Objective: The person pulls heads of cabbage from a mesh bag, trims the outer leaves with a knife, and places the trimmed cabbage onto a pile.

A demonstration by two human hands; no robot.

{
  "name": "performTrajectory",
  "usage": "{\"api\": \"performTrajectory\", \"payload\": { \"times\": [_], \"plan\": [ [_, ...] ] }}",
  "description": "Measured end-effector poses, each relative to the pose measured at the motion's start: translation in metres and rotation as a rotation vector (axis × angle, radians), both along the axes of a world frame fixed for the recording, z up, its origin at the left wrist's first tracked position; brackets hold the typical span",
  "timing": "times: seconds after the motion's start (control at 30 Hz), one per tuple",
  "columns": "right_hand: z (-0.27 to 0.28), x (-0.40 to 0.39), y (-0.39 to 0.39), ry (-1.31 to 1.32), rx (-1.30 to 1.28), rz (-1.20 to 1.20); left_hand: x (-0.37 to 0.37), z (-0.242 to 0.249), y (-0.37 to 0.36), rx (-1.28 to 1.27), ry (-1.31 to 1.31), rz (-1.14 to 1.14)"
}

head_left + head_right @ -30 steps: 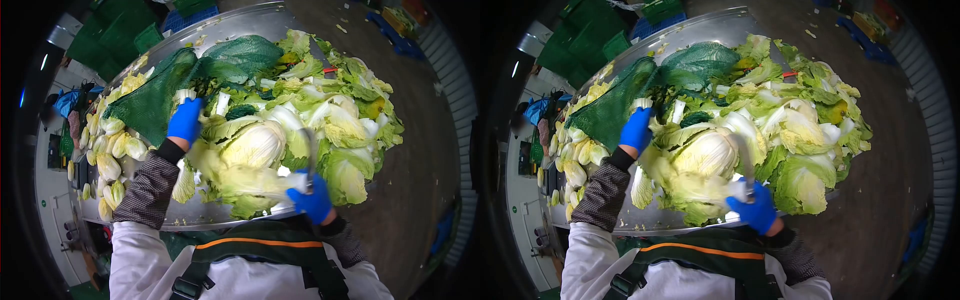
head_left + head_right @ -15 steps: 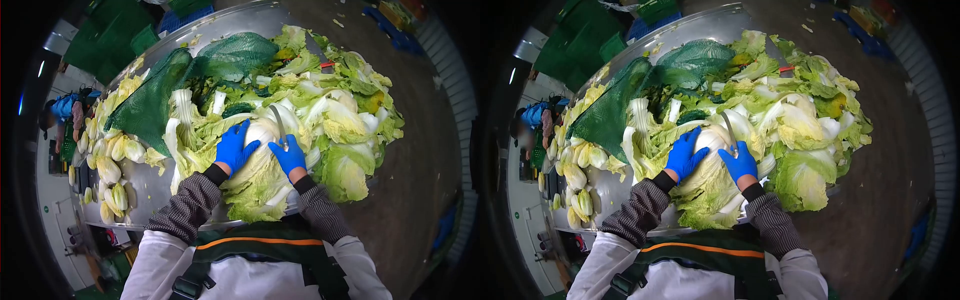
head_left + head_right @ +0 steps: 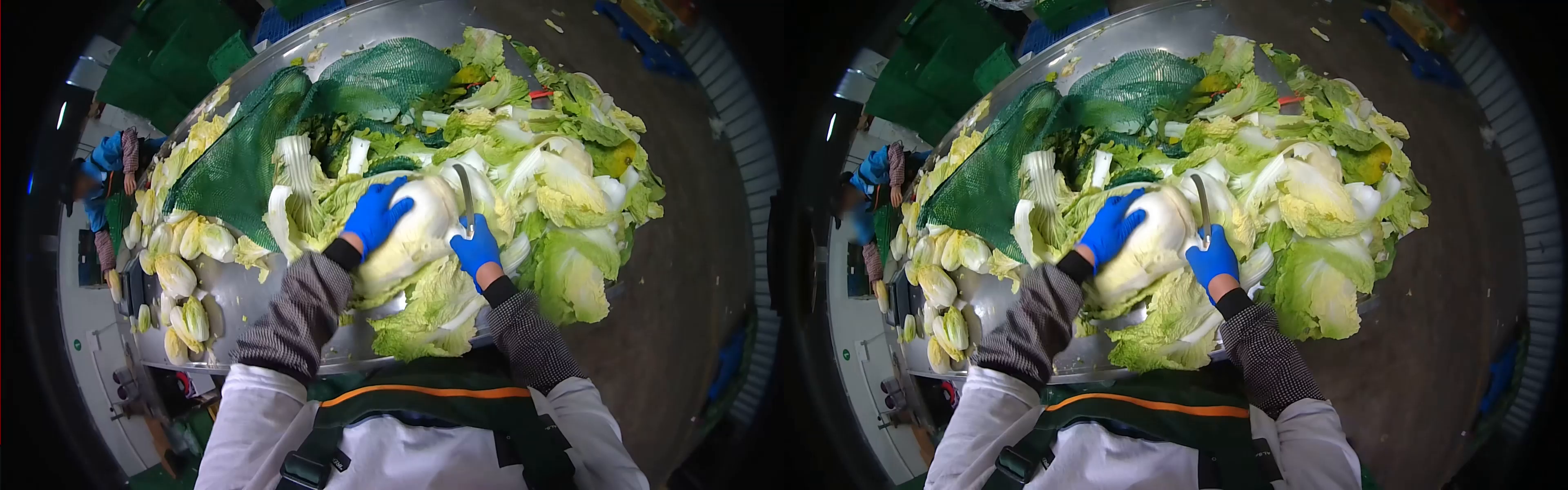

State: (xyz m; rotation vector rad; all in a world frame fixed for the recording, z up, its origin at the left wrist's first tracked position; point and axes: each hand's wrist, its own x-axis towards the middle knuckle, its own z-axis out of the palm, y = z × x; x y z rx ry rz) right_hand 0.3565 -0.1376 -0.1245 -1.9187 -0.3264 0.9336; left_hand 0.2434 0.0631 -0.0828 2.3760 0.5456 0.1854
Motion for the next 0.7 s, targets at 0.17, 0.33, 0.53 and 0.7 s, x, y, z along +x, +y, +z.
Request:
{"api": "performTrajectory", "payload": {
  "times": [0.17,0.33,0.53,0.7],
  "plan": [
    [0.003,-0.026,0.004,-0.144,0.118,-0.068,0.010,0.034,0.037,-0.161,0.176,-0.005],
    [0.001,-0.036,-0.008,-0.058,0.171,-0.144,0.002,0.053,-0.070,0.401,0.198,0.062],
    [0.038,-0.033,-0.028,-0.280,0.250,-0.122,0.026,0.052,-0.032,0.118,0.370,-0.011],
    [0.091,0.000,-0.063,-0.319,0.319,-0.184,0.015,0.031,0.045,-0.624,-0.002,-0.011]
  ]
}}
